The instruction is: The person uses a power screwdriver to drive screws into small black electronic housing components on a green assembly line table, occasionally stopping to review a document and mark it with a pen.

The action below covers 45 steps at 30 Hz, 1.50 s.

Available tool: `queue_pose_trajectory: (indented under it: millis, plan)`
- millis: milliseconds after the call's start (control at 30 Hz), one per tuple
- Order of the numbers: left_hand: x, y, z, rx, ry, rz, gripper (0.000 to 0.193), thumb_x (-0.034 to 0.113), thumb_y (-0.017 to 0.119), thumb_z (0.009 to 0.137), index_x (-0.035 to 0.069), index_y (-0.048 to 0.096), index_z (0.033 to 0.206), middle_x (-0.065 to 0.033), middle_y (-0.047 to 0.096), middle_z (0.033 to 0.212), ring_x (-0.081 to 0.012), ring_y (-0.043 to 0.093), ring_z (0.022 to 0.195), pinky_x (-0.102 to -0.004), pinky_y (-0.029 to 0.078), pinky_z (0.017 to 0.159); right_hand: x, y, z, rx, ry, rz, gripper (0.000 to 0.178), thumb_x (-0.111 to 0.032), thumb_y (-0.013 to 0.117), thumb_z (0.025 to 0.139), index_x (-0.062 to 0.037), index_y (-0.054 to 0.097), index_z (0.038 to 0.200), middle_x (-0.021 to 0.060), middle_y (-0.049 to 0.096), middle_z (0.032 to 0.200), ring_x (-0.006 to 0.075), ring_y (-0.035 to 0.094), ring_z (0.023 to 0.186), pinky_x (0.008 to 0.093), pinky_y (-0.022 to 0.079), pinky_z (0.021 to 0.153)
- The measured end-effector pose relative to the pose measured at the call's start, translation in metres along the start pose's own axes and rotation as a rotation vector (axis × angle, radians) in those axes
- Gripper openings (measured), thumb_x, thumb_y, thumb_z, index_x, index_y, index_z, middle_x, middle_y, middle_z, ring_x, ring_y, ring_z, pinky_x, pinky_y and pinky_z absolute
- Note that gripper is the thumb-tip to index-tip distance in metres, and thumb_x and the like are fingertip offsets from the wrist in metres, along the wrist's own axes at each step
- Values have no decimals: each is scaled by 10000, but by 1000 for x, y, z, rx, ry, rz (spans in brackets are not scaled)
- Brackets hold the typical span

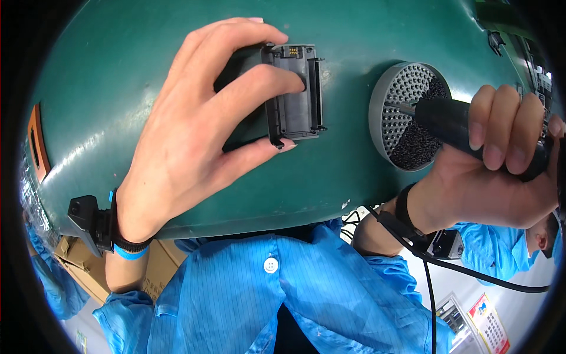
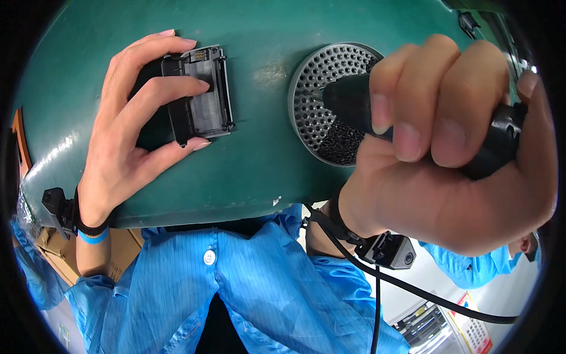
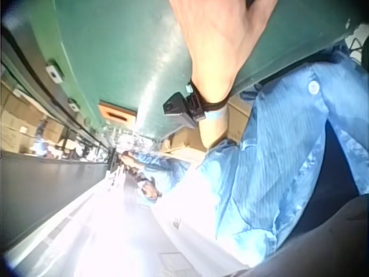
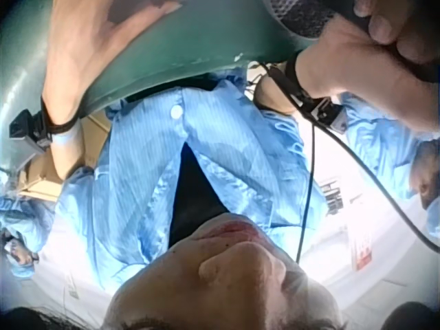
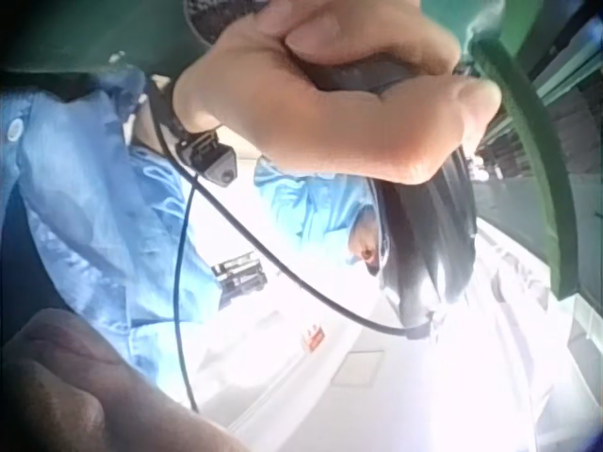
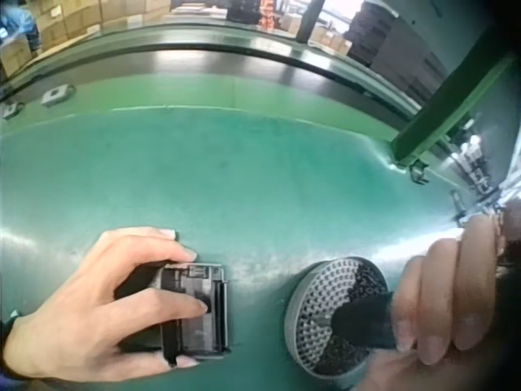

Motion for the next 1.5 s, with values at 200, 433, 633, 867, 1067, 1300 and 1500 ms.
queue_pose_trajectory:
  millis: [200, 433, 633, 867, 1067, 1300, 1500]
  plan:
    - [-1, 0, 0, 15, -20, -24, 467, 149, 846, 637, 63, 688, 1067, -141, 534, 1349, -372, 507, 1253, -468, 433, 1029, 3, 5, -1, -22, -3, -6, 320, -271, 361, 1019, -34, 548, 1125, 43, 372, 581, 161, 365, 431, 316, 352, 398]
    - [-1, 3, -5, 63, -41, -62, 506, 92, 850, 633, 86, 668, 1104, -123, 528, 1335, -361, 516, 1211, -447, 462, 994, 3, 10, 1, 60, 29, 9, 287, -269, 376, 1011, -39, 547, 1034, 30, 380, 597, 148, 359, 452, 322, 348, 440]
    - [8, -2, -5, 117, 60, 14, 542, 96, 860, 619, 94, 650, 1118, -122, 524, 1323, -371, 514, 1203, -448, 465, 984, -26, 9, 9, 46, 121, 158, 187, -196, 496, 932, -74, 472, 792, -29, 435, 582, 87, 404, 480, 280, 370, 510]
    - [20, -8, -5, 74, 237, 36, 406, 117, 760, 783, 43, 565, 1132, -190, 464, 1199, -366, 502, 1077, -414, 469, 893, -20, 36, -23, -57, 76, 176, 202, -210, 468, 948, -72, 473, 800, -18, 437, 582, 103, 408, 465, 287, 364, 478]
    - [23, -10, -6, 114, 260, 27, 488, 107, 787, 746, 46, 542, 1163, -190, 462, 1179, -373, 504, 1071, -420, 472, 890, -5, 47, -35, -78, 61, 137, 218, -221, 445, 962, -70, 474, 807, -9, 439, 582, 117, 411, 451, 292, 360, 451]
    - [25, -7, -8, 100, 233, 55, 485, 119, 789, 752, 35, 538, 1159, -189, 468, 1168, -366, 513, 1069, -407, 474, 888, 7, 54, -41, -71, 50, 136, 240, -235, 417, 978, -69, 475, 815, 2, 441, 583, 133, 414, 436, 299, 354, 419]
    - [21, -6, -8, 110, 208, 16, 453, 114, 771, 771, 29, 531, 1146, -193, 474, 1139, -367, 516, 1053, -408, 470, 870, 8, 58, -37, -86, 41, 116, 260, -247, 394, 992, -67, 476, 822, 11, 443, 583, 147, 417, 422, 305, 349, 392]
Point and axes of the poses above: each hand's wrist, its own z-axis towards the middle knuckle, its own y-axis out of the palm, x = y × z, the point moved 7 cm from there along z, towards the middle knuckle
